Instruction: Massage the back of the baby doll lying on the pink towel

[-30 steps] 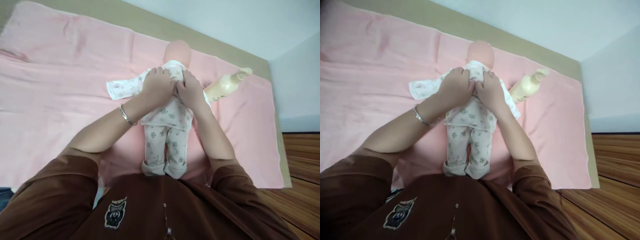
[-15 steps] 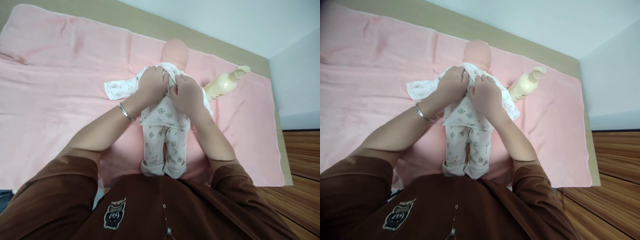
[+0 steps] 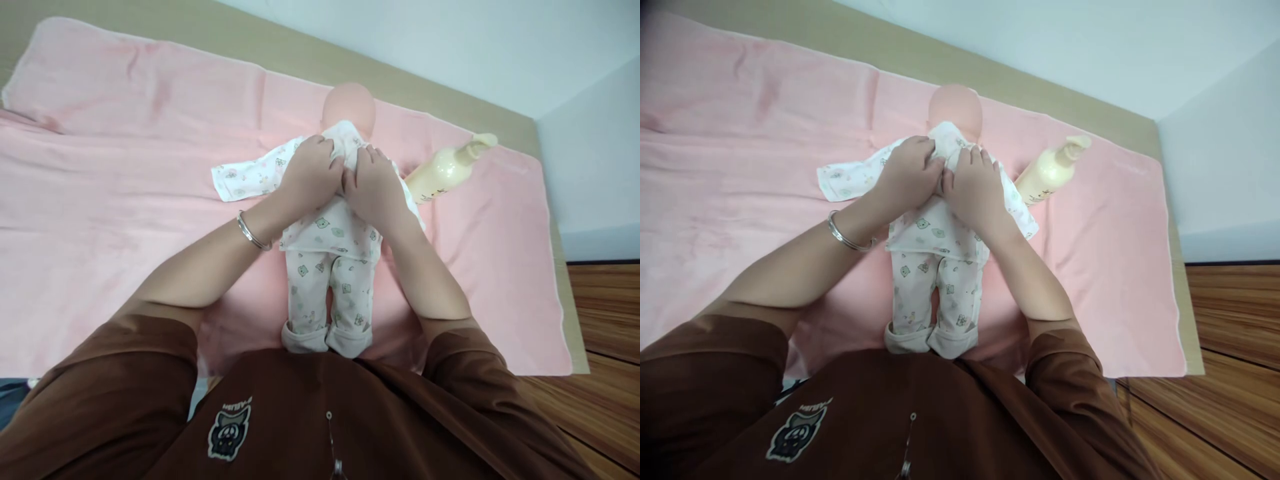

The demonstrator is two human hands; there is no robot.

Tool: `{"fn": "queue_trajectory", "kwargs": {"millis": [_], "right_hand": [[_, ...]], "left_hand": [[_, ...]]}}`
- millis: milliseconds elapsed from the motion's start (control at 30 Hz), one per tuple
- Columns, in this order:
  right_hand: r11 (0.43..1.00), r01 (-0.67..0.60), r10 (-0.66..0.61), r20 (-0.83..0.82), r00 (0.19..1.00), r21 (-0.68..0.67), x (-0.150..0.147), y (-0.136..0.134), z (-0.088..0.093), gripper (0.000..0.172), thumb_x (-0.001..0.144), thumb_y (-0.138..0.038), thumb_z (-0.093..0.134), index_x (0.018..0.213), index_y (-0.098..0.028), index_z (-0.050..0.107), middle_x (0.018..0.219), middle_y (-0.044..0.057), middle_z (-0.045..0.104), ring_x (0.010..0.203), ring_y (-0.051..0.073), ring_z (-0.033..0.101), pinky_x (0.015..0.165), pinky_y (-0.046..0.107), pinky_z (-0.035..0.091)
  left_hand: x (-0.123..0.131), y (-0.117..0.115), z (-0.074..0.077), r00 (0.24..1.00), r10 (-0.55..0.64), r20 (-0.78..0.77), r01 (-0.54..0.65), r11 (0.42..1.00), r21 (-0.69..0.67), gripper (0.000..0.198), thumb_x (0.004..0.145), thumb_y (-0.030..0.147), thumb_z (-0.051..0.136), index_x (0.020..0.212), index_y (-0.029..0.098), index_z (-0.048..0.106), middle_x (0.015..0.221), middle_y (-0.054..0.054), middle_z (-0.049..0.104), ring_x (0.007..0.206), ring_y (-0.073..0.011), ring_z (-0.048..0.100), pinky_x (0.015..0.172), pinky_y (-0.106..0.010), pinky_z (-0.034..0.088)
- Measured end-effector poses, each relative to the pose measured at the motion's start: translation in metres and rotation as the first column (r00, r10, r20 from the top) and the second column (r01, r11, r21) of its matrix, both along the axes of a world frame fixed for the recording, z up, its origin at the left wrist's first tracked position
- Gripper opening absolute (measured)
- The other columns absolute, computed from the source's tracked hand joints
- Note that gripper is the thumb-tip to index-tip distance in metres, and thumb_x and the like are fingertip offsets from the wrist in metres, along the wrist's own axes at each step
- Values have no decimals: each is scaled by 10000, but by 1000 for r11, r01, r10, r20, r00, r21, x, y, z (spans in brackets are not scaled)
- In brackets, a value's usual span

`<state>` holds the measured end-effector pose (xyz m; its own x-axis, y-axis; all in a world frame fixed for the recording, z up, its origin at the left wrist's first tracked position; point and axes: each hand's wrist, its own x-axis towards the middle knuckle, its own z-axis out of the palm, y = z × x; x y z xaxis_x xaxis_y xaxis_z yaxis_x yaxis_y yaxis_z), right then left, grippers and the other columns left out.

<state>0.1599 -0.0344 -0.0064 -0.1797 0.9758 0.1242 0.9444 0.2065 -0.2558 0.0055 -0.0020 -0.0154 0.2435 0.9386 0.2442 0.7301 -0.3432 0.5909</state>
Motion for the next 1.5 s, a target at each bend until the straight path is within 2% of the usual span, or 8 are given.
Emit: {"fn": "queue_trajectory", "kwargs": {"millis": [200, 467, 600, 767, 933, 1133, 1267, 1500], "right_hand": [[1000, 1, -1, -17, 1000, 5, -11, -11, 9, 330, 1059, -297, 452, 1278, -83, 573, 1522, 238, 536, 1512, 390, 457, 1306, 598, 369], [993, 113, -117, -106, 987, -45, 10, 26, -2, 413, 1100, -469, 459, 1300, -126, 574, 1344, 181, 641, 1368, 349, 555, 1232, 567, 423], [996, 35, -40, -76, 996, -78, 14, 21, 7, 439, 1108, -482, 449, 1333, -122, 558, 1387, 185, 617, 1379, 354, 545, 1234, 584, 415], [996, -41, 39, -30, 999, -83, 8, 5, 15, 440, 1081, -465, 505, 1354, -123, 557, 1417, 190, 597, 1384, 374, 537, 1224, 602, 435], [996, -78, 78, 0, 997, -33, -1, -7, 11, 514, 1058, -320, 469, 1500, -56, 467, 1619, 229, 439, 1587, 397, 336, 1336, 609, 315], [996, 46, -51, -72, 996, -73, 4, 10, 12, 353, 1105, -387, 414, 1235, -119, 604, 1275, 185, 636, 1283, 360, 576, 1151, 606, 483], [980, 182, -186, -49, 981, -82, 5, 20, 5, 479, 1114, -518, 436, 1244, -89, 607, 1213, 201, 637, 1240, 386, 592, 1099, 612, 495], [984, 173, -171, -57, 984, 45, 7, 26, -15, 505, 1100, -611, 410, 1216, -146, 568, 1205, 170, 613, 1262, 376, 571, 1123, 618, 460]], "left_hand": [[-4, 22, -17, 999, -13, 40, 13, 1000, -4, 180, 1009, 213, 452, 872, 220, 569, 966, -122, 675, 1099, -321, 665, 1081, -492, 519], [7, -20, -6, 999, -47, -28, 50, 994, 92, 346, 1028, 242, 406, 1296, 144, 603, 1375, -218, 640, 1417, -390, 525, 1278, -575, 368], [0, -12, 4, 994, -101, -47, 103, 994, 42, 280, 954, 194, 458, 1118, 204, 685, 1208, -166, 715, 1226, -359, 636, 1151, -538, 499], [-8, 9, 2, 999, -33, 7, 33, 999, -40, 218, 982, 262, 464, 943, 250, 679, 969, -114, 735, 1019, -312, 668, 999, -471, 547], [-1, 11, -10, 999, 36, -28, -36, 999, -7, 238, 1037, 280, 446, 1003, 209, 671, 1076, -157, 730, 1122, -328, 664, 1065, -489, 506], [4, 10, -23, 996, 87, -16, -87, 996, 6, 269, 1088, 374, 479, 1164, 172, 639, 1191, -177, 710, 1241, -341, 644, 1146, -485, 456], [4, 10, -25, 994, 107, 13, -108, 994, 6, 297, 1092, 406, 451, 1159, 187, 640, 1205, -177, 700, 1249, -354, 635, 1154, -514, 450], [4, 16, -35, 991, 132, 17, -132, 990, 40, 323, 1091, 517, 449, 1114, 239, 613, 1186, -149, 690, 1278, -350, 616, 1134, -507, 458]]}}
